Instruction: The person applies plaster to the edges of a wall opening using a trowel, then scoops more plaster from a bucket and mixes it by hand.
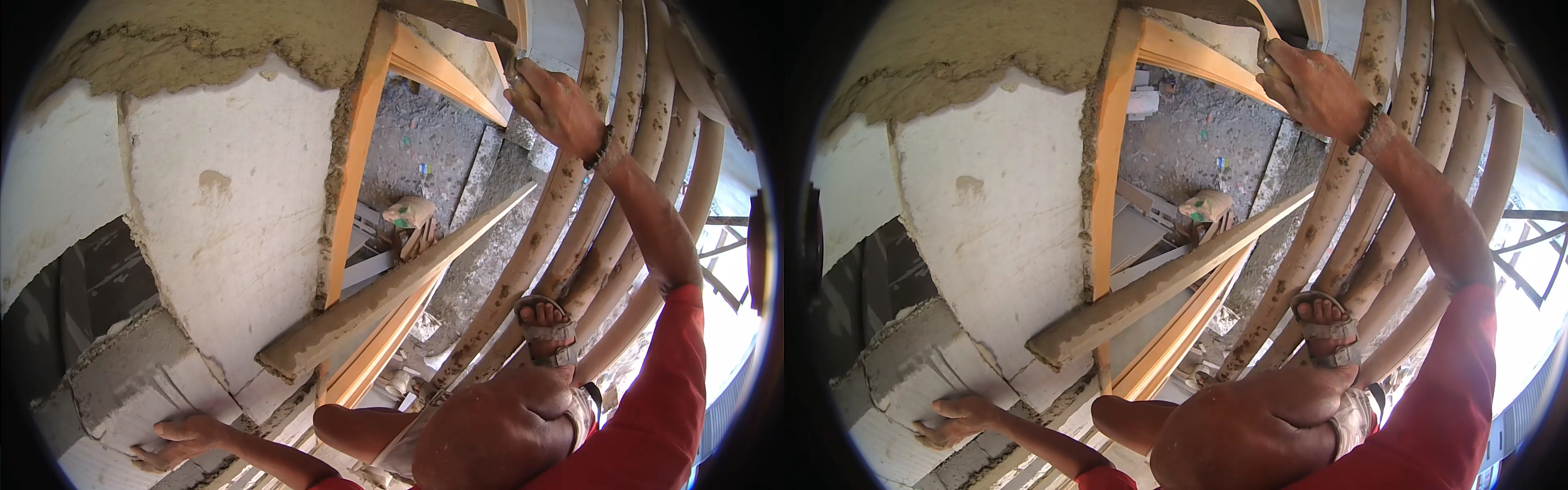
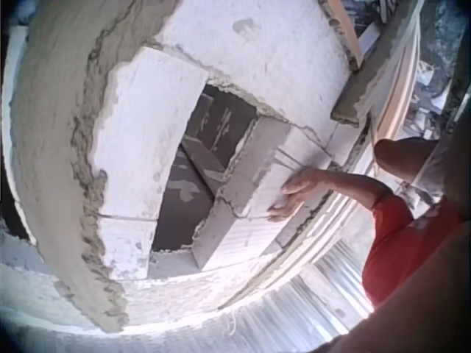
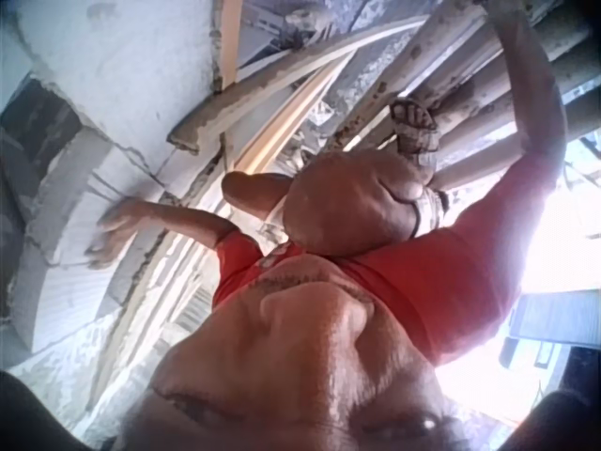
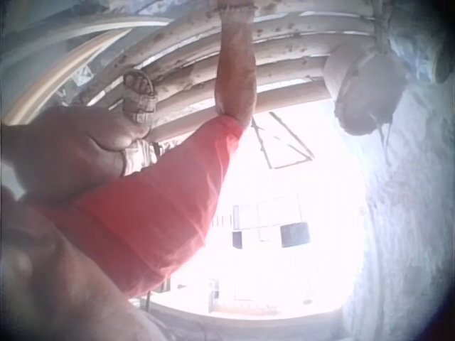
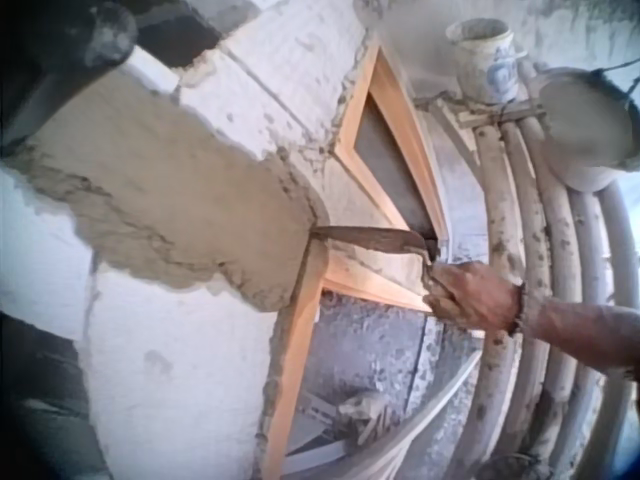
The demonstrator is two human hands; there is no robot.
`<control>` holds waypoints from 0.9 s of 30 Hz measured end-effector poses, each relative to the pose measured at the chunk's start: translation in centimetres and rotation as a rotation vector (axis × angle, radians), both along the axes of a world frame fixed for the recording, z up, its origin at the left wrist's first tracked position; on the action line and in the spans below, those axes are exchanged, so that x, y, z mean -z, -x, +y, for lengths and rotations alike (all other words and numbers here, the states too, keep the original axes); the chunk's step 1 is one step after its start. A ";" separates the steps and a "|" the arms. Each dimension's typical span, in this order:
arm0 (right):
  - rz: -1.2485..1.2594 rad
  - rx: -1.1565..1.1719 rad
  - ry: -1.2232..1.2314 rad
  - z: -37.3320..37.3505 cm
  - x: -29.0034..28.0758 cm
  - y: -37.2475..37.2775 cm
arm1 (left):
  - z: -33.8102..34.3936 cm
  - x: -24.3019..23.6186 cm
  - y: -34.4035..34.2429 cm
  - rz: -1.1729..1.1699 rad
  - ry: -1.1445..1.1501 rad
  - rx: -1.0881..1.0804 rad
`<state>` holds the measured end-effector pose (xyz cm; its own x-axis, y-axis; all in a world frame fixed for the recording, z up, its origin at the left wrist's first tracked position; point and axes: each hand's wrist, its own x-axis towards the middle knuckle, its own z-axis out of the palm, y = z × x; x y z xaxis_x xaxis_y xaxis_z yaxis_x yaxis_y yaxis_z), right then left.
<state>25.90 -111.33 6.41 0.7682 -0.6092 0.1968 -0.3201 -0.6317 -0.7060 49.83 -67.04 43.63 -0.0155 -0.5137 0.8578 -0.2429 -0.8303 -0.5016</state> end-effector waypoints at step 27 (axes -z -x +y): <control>-0.510 0.158 -1.045 9.0 4.1 -8.0 | -0.1 0.0 0.1 -0.014 -0.017 0.015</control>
